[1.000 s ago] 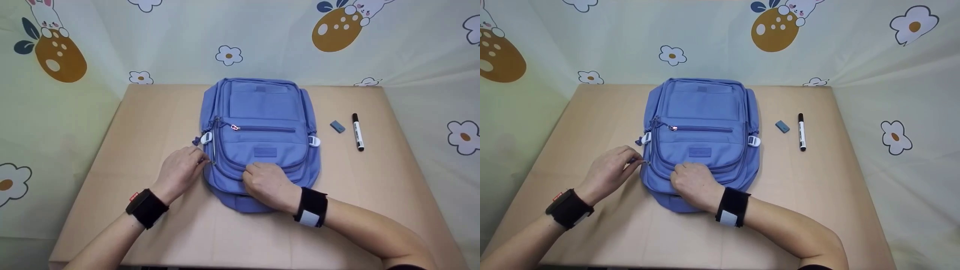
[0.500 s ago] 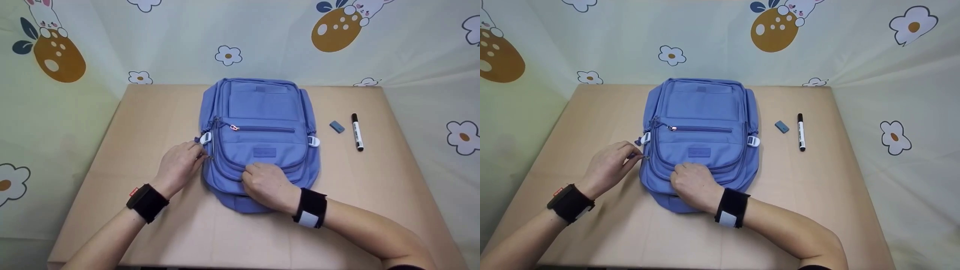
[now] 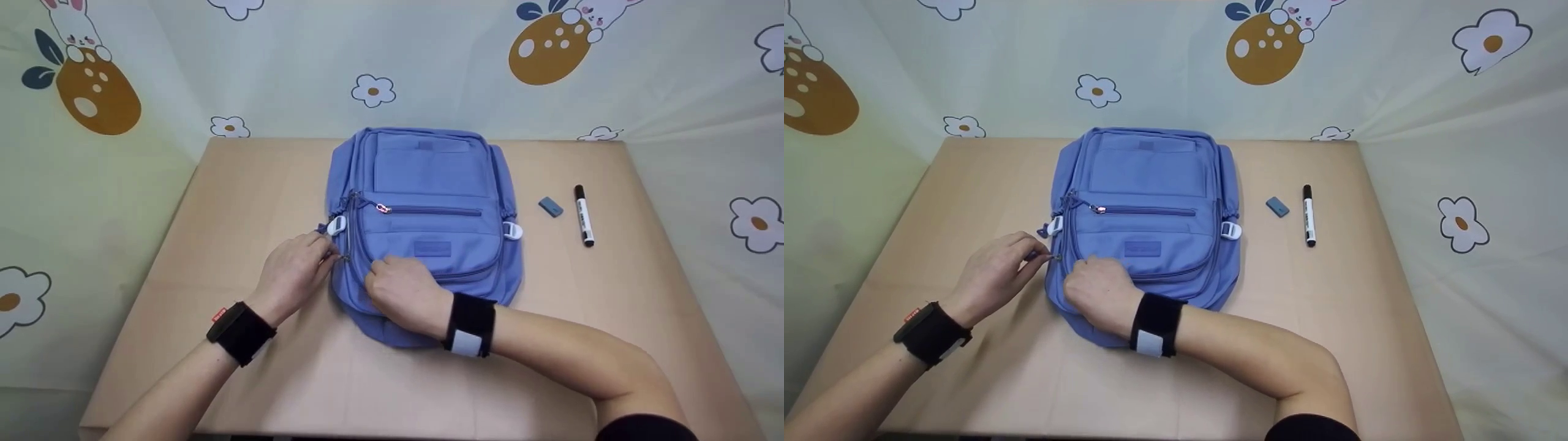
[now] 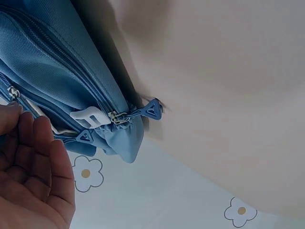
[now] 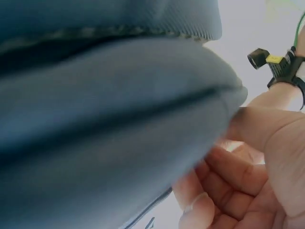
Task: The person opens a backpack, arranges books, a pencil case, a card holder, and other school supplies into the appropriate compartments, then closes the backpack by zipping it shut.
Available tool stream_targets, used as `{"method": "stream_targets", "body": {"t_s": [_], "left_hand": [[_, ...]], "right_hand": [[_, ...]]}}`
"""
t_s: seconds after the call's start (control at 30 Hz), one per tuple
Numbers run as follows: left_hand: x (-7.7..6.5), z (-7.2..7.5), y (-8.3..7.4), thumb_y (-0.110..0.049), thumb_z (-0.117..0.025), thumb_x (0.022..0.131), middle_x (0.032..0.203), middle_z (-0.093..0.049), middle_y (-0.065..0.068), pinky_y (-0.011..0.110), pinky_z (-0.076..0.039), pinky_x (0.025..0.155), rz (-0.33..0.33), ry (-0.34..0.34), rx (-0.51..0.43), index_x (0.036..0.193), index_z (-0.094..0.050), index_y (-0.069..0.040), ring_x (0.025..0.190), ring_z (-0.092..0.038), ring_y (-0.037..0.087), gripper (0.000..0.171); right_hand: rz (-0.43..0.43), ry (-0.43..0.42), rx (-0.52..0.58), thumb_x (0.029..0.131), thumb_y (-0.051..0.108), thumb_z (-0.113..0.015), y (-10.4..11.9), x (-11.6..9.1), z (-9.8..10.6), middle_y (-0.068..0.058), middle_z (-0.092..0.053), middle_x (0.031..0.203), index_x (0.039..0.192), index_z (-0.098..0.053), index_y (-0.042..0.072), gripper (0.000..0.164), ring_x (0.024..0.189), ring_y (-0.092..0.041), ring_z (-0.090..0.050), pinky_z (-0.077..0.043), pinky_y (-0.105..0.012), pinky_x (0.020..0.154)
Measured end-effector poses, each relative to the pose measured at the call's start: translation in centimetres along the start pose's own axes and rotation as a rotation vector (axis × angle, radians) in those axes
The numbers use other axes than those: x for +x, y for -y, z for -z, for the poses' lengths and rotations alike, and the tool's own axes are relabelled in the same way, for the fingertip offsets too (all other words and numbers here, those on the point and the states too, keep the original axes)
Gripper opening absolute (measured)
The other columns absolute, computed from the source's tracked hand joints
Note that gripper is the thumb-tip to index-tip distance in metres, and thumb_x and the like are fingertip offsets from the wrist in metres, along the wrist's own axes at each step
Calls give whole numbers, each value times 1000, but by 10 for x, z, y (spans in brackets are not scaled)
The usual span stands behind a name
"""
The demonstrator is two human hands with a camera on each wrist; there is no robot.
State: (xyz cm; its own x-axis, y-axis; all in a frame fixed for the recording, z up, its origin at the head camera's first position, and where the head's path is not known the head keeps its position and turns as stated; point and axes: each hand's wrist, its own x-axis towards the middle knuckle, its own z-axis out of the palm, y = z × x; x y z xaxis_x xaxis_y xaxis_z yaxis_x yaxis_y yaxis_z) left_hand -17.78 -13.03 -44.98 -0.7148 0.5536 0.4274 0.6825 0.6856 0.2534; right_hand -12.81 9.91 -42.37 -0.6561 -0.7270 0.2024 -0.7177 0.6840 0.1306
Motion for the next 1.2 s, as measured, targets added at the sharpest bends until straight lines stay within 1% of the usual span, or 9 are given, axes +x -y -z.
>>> {"method": "stream_targets", "body": {"t_s": [0.07, 0.13, 0.27, 0.33, 0.57, 0.67, 0.83, 1.03, 1.2], "left_hand": [[1, 0, 1, -12, -76, 93, 91, -67, 5, 43, -50, 61, -5, 0, -1, 98, -69, -9, 75, -64, 26, 9], [3, 0, 3, -11, -76, 93, 91, -67, 5, 43, -50, 61, -18, 2, 2, 98, -69, -8, 75, -64, 26, 9], [13, -1, 12, -12, -75, 94, 90, -67, 6, 44, -50, 62, -33, 1, 22, 98, -69, -7, 75, -64, 26, 8], [19, -2, 17, -13, -74, 95, 90, -67, 6, 43, -50, 62, -26, 1, 35, 98, -69, -7, 76, -64, 26, 8], [47, -8, 36, -16, -72, 97, 91, -68, 9, 44, -52, 68, 55, 17, 67, 98, -70, -6, 80, -65, 29, 10], [57, -13, 43, -17, -72, 97, 91, -68, 10, 46, -52, 68, 87, 7, 81, 97, -70, -5, 81, -65, 31, 12], [71, -20, 51, -19, -71, 97, 91, -67, 10, 48, -51, 68, 147, 14, 94, 97, -70, -5, 82, -65, 32, 14], [81, -28, 55, -16, -71, 96, 92, -68, 10, 47, -51, 66, 236, 9, 90, 98, -71, -5, 81, -65, 32, 11], [82, -31, 55, -17, -70, 97, 91, -68, 10, 48, -51, 65, 266, 2, 93, 96, -70, -6, 80, -65, 33, 12]], "right_hand": [[4, 16, -15, 91, 17, -68, 2, 1, -1, -3, -64, 81, 89, -73, 9, 10, 69, -19, -60, -50, -32, 50], [3, 13, -19, 89, 15, -69, 2, 1, -1, -3, -63, 80, 88, -72, 9, 6, 68, -19, -60, -50, -32, 50], [1, -26, 5, 87, 14, -71, 1, 0, 0, -2, -62, 79, 85, -70, 9, 5, 67, -19, -61, -51, -33, 50], [3, -44, 16, 87, 13, -70, 0, 0, 0, -2, -62, 78, 83, -70, 9, 6, 66, -19, -61, -51, -33, 49], [8, -84, 42, 86, 12, -69, -1, -2, -5, -2, -61, 76, 81, -69, 9, 6, 64, -19, -61, -52, -33, 48], [12, -96, 53, 86, 12, -70, -1, -3, -4, -1, -61, 75, 80, -68, 9, 7, 64, -18, -61, -51, -33, 49], [14, -115, 57, 85, 13, -71, -1, -4, -4, -1, -60, 75, 78, -66, 9, 9, 65, -18, -60, -51, -33, 50], [13, -106, 51, 87, 13, -69, -1, -5, -4, -1, -61, 77, 80, -67, 10, 8, 66, -18, -61, -52, -33, 51], [13, -110, 48, 87, 12, -69, -1, -4, -5, -1, -61, 77, 80, -67, 10, 8, 67, -18, -61, -52, -32, 51]]}}
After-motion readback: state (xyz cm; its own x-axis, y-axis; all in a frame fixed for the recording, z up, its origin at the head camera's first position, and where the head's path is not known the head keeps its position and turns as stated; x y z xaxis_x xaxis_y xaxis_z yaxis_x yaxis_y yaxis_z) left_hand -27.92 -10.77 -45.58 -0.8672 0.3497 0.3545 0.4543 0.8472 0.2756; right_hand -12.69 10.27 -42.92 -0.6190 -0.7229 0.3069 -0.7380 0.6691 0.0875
